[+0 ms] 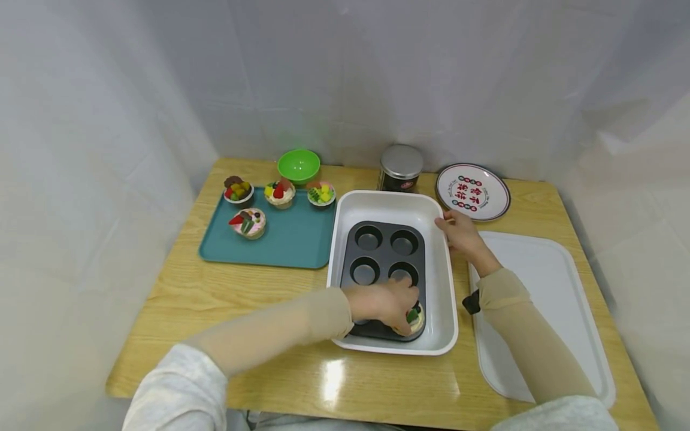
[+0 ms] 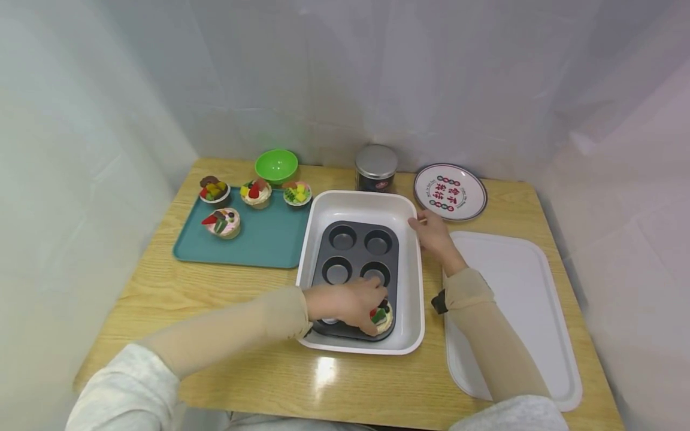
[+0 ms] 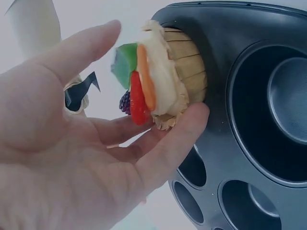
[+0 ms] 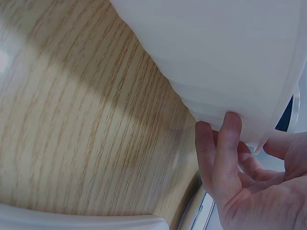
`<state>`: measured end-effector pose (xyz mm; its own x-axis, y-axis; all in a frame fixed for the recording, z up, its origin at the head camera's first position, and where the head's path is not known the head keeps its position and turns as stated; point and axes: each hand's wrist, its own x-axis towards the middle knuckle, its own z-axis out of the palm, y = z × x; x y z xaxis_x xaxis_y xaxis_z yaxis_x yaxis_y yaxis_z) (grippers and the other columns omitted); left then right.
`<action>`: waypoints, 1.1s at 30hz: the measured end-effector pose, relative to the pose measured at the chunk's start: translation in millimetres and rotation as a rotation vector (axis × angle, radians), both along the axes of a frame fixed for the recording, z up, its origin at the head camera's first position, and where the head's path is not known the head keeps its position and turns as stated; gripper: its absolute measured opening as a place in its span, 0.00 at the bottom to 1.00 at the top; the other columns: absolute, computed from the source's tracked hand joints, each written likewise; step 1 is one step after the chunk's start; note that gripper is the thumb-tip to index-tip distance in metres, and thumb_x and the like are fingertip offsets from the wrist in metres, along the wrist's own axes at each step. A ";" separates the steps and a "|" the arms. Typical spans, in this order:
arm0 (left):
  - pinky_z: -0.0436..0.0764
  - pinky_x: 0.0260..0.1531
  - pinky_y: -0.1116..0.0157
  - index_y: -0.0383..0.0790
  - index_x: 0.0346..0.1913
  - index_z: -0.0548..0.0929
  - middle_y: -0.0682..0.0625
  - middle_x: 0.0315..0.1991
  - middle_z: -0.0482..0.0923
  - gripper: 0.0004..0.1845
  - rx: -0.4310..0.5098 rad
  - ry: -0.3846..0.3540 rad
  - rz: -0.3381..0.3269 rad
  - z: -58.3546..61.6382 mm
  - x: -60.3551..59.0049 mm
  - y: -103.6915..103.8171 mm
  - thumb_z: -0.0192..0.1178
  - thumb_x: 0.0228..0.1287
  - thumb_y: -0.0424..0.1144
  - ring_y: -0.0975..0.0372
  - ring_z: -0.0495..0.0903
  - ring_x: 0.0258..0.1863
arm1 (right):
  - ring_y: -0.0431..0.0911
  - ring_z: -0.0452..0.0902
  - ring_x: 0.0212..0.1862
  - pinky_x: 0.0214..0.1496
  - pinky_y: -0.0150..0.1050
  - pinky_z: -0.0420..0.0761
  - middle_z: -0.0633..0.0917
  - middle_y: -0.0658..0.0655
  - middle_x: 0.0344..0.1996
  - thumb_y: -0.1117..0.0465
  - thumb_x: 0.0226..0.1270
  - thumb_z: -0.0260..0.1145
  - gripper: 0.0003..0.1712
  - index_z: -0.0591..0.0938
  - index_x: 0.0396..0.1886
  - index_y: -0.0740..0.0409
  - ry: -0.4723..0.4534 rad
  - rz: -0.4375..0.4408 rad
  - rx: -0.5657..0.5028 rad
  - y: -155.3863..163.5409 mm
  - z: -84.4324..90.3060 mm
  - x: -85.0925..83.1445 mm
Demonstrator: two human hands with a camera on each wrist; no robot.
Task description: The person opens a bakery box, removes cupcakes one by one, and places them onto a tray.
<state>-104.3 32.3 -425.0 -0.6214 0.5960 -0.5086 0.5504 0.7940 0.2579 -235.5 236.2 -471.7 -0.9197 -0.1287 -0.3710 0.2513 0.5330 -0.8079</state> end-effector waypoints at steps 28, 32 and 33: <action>0.78 0.50 0.65 0.36 0.71 0.73 0.44 0.60 0.80 0.37 0.179 -0.114 0.131 5.7 -15.5 -1.0 0.69 0.64 0.50 0.60 0.76 0.53 | 0.65 0.80 0.64 0.50 0.47 0.90 0.73 0.75 0.70 0.48 0.88 0.48 0.34 0.63 0.78 0.69 -0.005 0.016 -0.004 -1.0 3.7 2.4; 0.76 0.46 0.68 0.39 0.61 0.76 0.49 0.52 0.79 0.27 0.236 -0.088 0.125 15.1 -20.8 -6.3 0.69 0.65 0.49 0.61 0.75 0.48 | 0.63 0.81 0.62 0.46 0.42 0.90 0.74 0.75 0.69 0.50 0.87 0.49 0.33 0.64 0.77 0.69 -0.005 0.010 -0.003 -1.5 3.5 2.0; 0.75 0.45 0.69 0.40 0.59 0.77 0.50 0.50 0.78 0.26 0.255 -0.075 0.135 18.9 -22.6 -8.6 0.69 0.64 0.49 0.62 0.75 0.46 | 0.62 0.81 0.61 0.46 0.41 0.90 0.74 0.75 0.69 0.50 0.87 0.48 0.33 0.63 0.77 0.70 -0.004 0.011 -0.001 -1.4 3.6 2.1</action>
